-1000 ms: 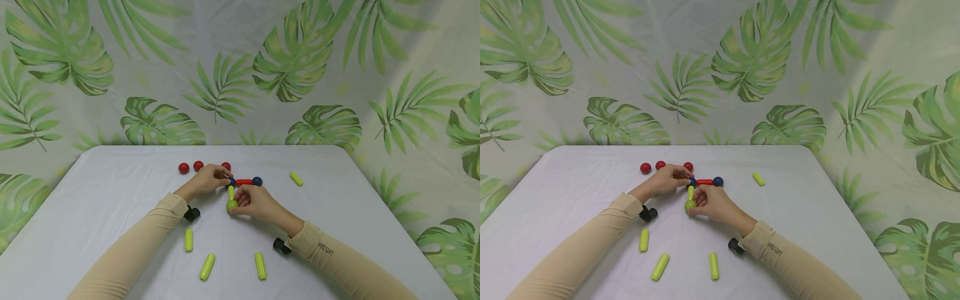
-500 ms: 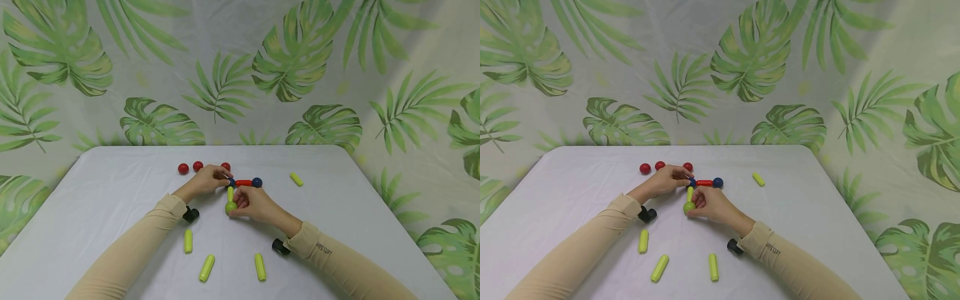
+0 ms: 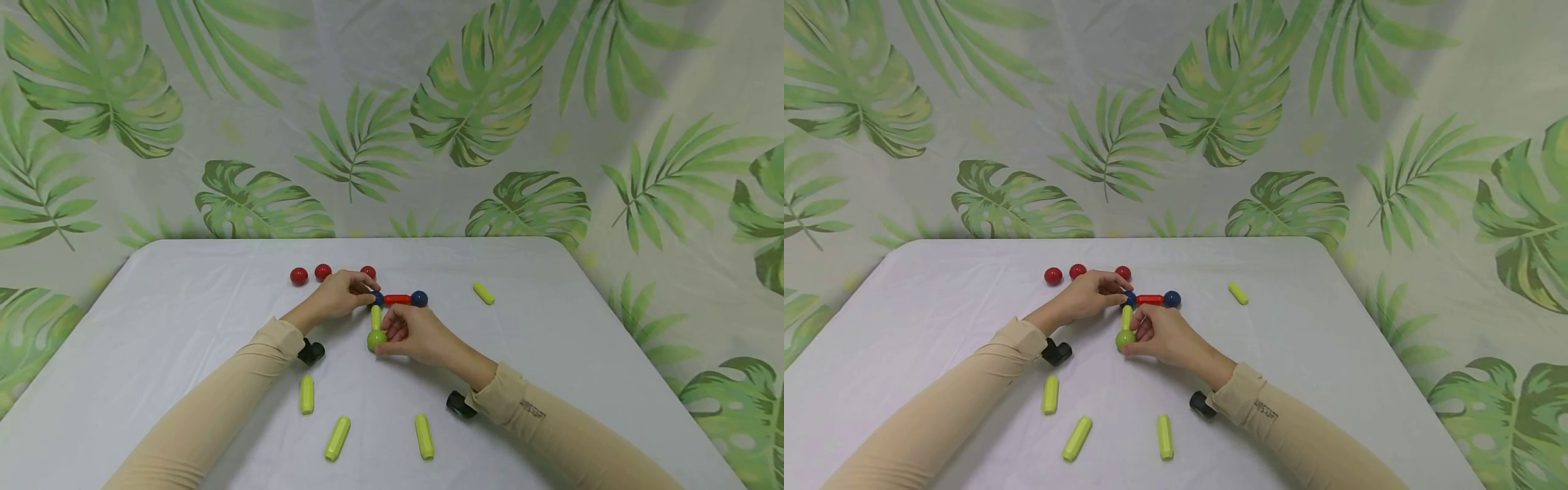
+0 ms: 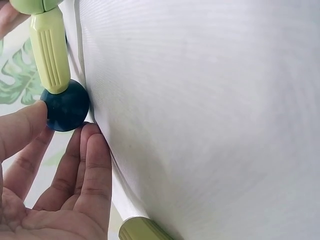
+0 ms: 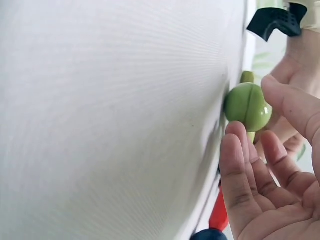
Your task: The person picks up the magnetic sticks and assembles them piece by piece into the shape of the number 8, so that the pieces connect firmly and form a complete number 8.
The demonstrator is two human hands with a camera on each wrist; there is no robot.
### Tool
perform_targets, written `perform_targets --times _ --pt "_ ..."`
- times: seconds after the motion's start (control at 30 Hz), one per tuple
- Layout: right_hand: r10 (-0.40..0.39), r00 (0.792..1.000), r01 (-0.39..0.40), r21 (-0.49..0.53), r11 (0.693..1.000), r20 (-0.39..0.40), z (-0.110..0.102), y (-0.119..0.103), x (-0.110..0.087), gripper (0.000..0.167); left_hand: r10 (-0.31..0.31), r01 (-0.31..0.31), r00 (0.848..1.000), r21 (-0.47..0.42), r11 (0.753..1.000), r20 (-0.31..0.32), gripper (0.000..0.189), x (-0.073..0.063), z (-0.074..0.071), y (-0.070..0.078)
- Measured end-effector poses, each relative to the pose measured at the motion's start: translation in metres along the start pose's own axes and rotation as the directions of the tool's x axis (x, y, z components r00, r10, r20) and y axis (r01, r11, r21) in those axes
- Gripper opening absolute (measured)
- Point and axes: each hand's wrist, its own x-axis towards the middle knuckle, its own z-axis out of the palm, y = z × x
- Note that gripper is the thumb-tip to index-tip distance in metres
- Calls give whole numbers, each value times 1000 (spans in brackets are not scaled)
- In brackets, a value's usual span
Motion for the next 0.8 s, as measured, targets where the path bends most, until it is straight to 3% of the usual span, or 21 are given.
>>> perform_targets --times 0.27,0.57,0.8 --pt "-13 1000 13 -41 999 8 -4 -9 -9 32 24 -23 1000 44 999 -4 27 -1 1 1" --pt "-59 993 65 -57 996 107 -1 -24 -19 25 25 -25 1000 62 998 -9 29 -3 4 -1" --pt "-100 975 115 -65 991 199 4 -35 -26 25 31 -31 1000 86 996 2 31 -8 3 2"
